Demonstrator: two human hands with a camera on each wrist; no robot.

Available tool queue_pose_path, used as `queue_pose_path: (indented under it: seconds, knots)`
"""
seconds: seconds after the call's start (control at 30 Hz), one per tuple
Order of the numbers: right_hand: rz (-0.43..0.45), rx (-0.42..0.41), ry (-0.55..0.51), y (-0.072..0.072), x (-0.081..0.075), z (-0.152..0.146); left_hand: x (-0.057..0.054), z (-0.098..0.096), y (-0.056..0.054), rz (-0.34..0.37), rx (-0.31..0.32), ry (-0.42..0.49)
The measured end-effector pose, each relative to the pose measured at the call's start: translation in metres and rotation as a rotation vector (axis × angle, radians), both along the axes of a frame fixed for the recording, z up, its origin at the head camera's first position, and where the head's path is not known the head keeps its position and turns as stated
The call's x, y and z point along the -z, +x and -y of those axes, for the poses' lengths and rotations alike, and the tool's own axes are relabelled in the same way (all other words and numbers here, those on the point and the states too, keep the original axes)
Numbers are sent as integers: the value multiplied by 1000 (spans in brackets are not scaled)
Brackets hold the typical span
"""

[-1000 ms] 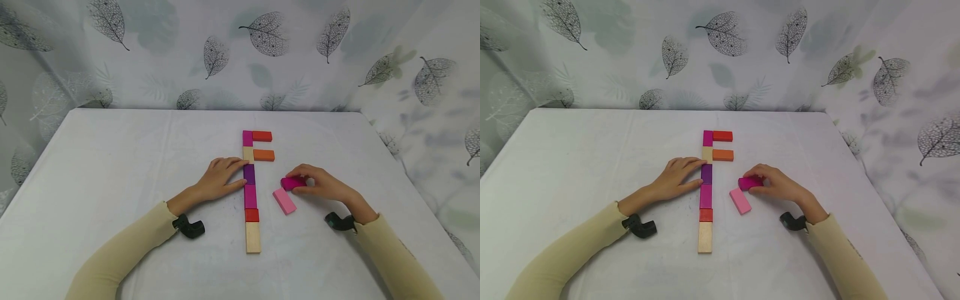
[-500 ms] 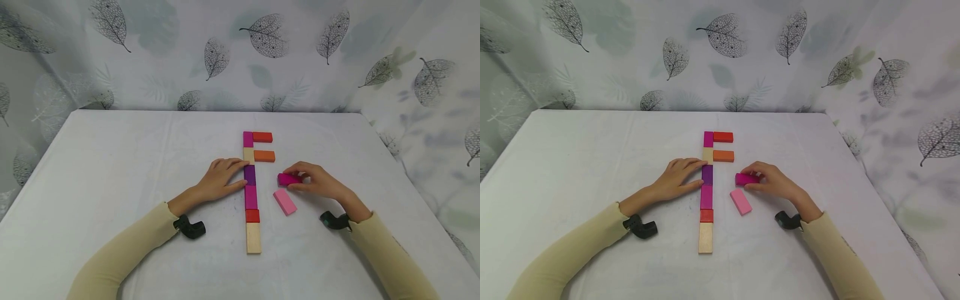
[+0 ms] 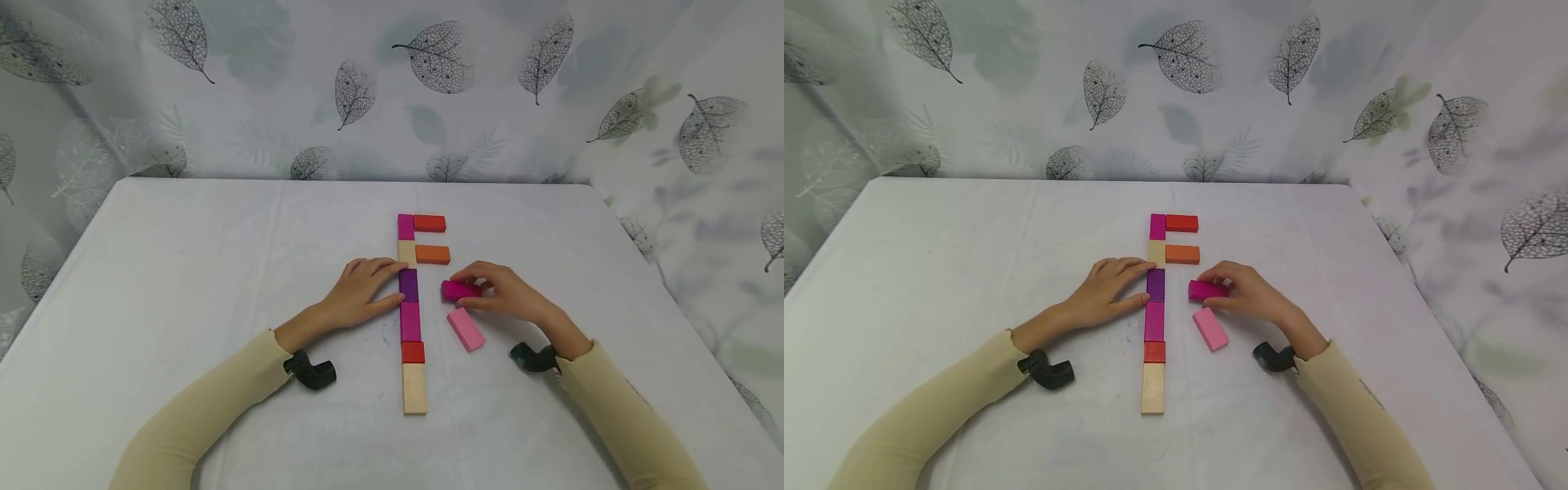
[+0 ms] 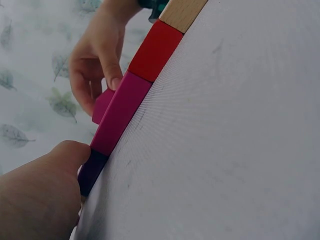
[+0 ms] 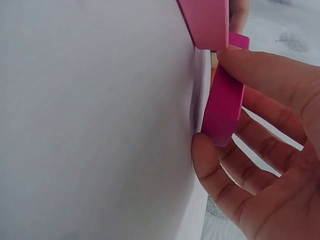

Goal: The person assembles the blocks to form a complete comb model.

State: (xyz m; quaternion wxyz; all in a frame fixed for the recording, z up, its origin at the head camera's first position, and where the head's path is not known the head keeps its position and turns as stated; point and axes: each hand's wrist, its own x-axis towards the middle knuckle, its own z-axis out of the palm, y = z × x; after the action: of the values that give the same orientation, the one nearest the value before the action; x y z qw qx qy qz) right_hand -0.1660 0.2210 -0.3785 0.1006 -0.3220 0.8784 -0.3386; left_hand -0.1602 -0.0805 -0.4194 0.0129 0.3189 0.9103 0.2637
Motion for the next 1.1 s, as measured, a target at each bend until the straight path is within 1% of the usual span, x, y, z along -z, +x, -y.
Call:
queue_pose_path:
  seconds: [0.3,0.57,0.8,1.1]
  knots:
    - [-15,-4,-3,-3,0,13,0,1,0,2,1,7]
    - [-36,-32,-4,-7,0,23,-2,1,1,7,4,14]
    - [-45,-50,14,-9,0,30,-1,1,0,-3,3,7]
    - [-35,-46,53,-10,-1,37,-2,1,0,0,1,11]
